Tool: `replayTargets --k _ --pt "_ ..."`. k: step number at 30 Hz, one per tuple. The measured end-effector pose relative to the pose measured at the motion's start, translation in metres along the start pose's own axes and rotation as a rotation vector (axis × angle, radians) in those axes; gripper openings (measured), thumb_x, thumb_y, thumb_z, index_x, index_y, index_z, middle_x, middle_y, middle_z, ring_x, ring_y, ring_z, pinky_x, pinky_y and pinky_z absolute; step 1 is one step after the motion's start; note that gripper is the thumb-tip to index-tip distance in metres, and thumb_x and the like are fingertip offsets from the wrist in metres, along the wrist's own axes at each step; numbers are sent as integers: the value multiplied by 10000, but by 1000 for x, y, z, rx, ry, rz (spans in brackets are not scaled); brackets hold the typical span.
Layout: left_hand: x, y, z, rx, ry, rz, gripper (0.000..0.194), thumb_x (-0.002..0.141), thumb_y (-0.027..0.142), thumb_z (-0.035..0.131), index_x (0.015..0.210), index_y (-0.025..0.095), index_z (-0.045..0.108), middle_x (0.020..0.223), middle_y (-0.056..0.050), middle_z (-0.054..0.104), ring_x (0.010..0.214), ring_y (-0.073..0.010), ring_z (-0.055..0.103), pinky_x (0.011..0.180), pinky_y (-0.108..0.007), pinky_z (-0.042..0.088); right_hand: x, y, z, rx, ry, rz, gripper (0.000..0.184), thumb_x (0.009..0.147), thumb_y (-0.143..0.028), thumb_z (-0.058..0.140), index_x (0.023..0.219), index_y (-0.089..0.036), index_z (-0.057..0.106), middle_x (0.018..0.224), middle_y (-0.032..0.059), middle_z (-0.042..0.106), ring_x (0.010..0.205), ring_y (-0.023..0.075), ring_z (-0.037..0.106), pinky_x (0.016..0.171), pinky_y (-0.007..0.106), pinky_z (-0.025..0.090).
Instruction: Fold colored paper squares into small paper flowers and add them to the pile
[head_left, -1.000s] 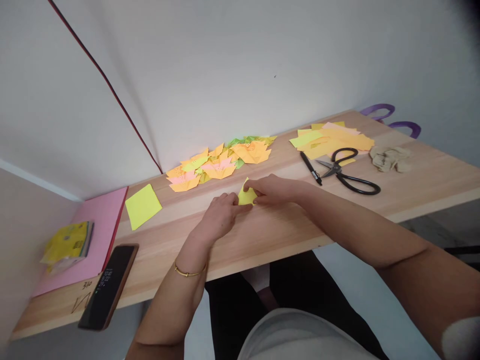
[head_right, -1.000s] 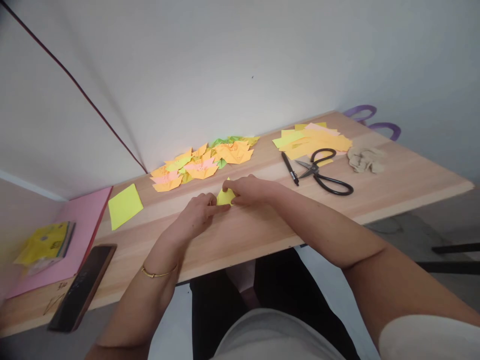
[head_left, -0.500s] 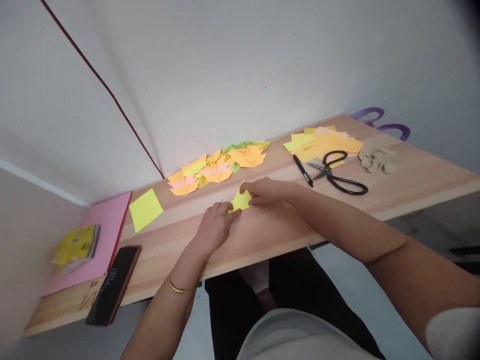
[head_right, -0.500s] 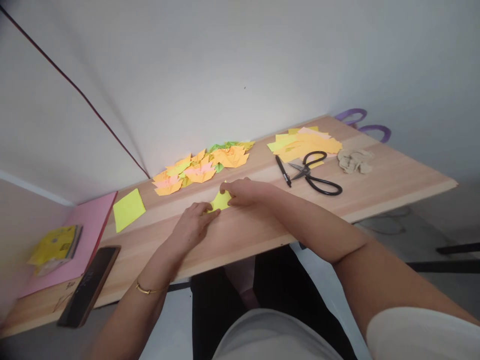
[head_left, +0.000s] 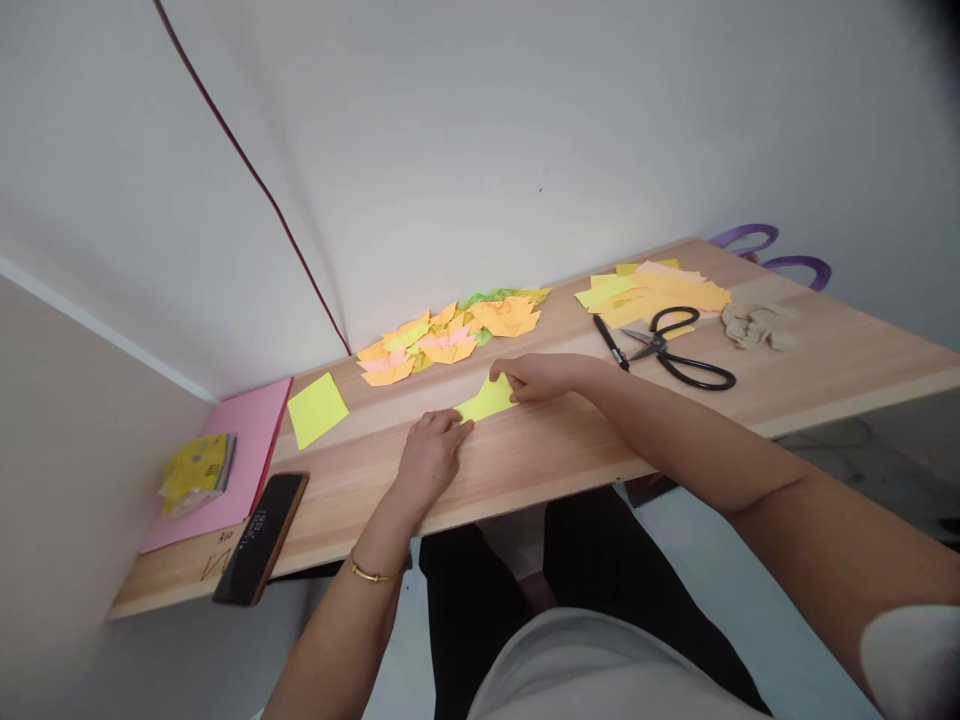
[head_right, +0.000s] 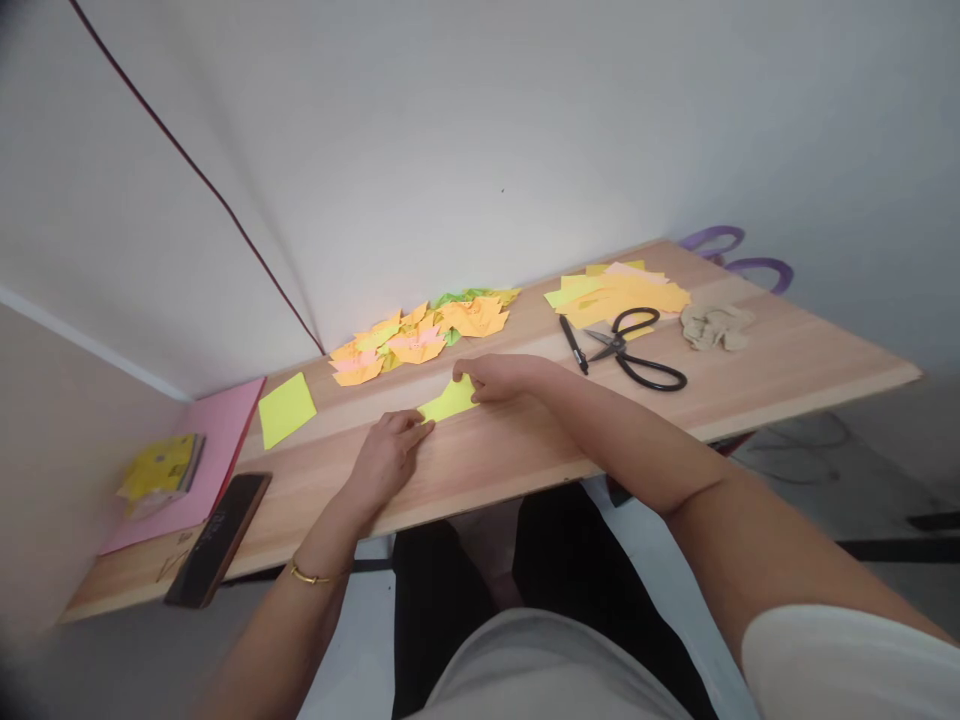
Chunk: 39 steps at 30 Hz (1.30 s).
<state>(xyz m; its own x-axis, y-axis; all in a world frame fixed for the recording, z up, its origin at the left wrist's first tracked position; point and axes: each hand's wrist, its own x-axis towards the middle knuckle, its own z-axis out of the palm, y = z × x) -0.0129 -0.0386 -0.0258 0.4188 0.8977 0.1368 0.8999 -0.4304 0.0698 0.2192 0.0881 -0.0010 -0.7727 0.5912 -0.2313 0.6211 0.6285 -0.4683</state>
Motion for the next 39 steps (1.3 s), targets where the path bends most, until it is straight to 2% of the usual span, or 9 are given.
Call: replayTargets --k 4,7,12,17,28,32,35,37,39 --pt "-2 1 0 6 15 3 421 812 79 447 1173 247 583 1169 -80 559 1053 -214 468 874 -380 410 1 -2 1 -116 157 36 410 811 -214 427 1216 -190 491 1023 101 604 839 200 549 671 272 371" --pt "-3 0 1 10 32 7 408 819 91 435 1167 236 590 1205 -85 546 1050 -217 474 882 -391 413 -7 -22 12 -259 283 -72 366 845 -212 412 1191 -185 529 1152 128 556 1034 249 498 801 327 350" --pt "-3 -2 4 4 32 37 434 801 61 425 1167 226 590 1342 -45 495 1155 -227 432 949 -421 387 -27 -56 46 -419 287 -141 298 891 -159 332 1033 -161 594 1095 130 576 982 253 482 816 375 301" --pt "-3 -3 6 -17 21 3 446 807 63 423 1186 243 576 1298 -28 548 1199 -218 428 973 -433 384 -43 -49 60 -483 414 -19 270 894 -167 338 965 -172 599 1026 131 583 948 258 464 804 397 256" --pt "-21 -8 0 -117 119 32 381 779 60 425 1039 219 654 1175 -60 627 1117 -211 517 957 -444 435 -82 -36 59 -328 411 104 318 900 -281 361 1114 -209 585 1109 121 578 996 247 488 829 380 291" --pt "-36 -9 -9 -197 136 8 328 795 95 417 965 212 672 1105 -81 645 1044 -209 554 912 -429 465 -112 -1 40 -281 543 262 356 907 -276 309 1028 -145 617 1043 148 606 981 240 520 823 341 350" --pt "-37 -9 -17 -227 101 -8 272 805 131 429 906 200 672 1059 -86 649 1012 -201 559 906 -403 459 -133 33 23 -318 623 619 357 874 -307 341 995 -112 614 1044 192 600 970 285 532 782 361 382" --pt "-32 -8 -20 -215 60 -14 230 800 148 443 851 191 663 1015 -78 650 980 -198 560 889 -386 455 -143 53 17 -318 574 807 390 845 -354 381 997 -81 615 1071 232 584 988 324 530 757 378 395" --pt "-22 -7 -20 -191 38 -54 190 785 157 461 820 189 645 951 -67 644 925 -197 559 853 -376 457 -147 65 13 -250 485 844 406 831 -378 392 947 -76 637 1040 242 594 947 320 553 738 374 402"
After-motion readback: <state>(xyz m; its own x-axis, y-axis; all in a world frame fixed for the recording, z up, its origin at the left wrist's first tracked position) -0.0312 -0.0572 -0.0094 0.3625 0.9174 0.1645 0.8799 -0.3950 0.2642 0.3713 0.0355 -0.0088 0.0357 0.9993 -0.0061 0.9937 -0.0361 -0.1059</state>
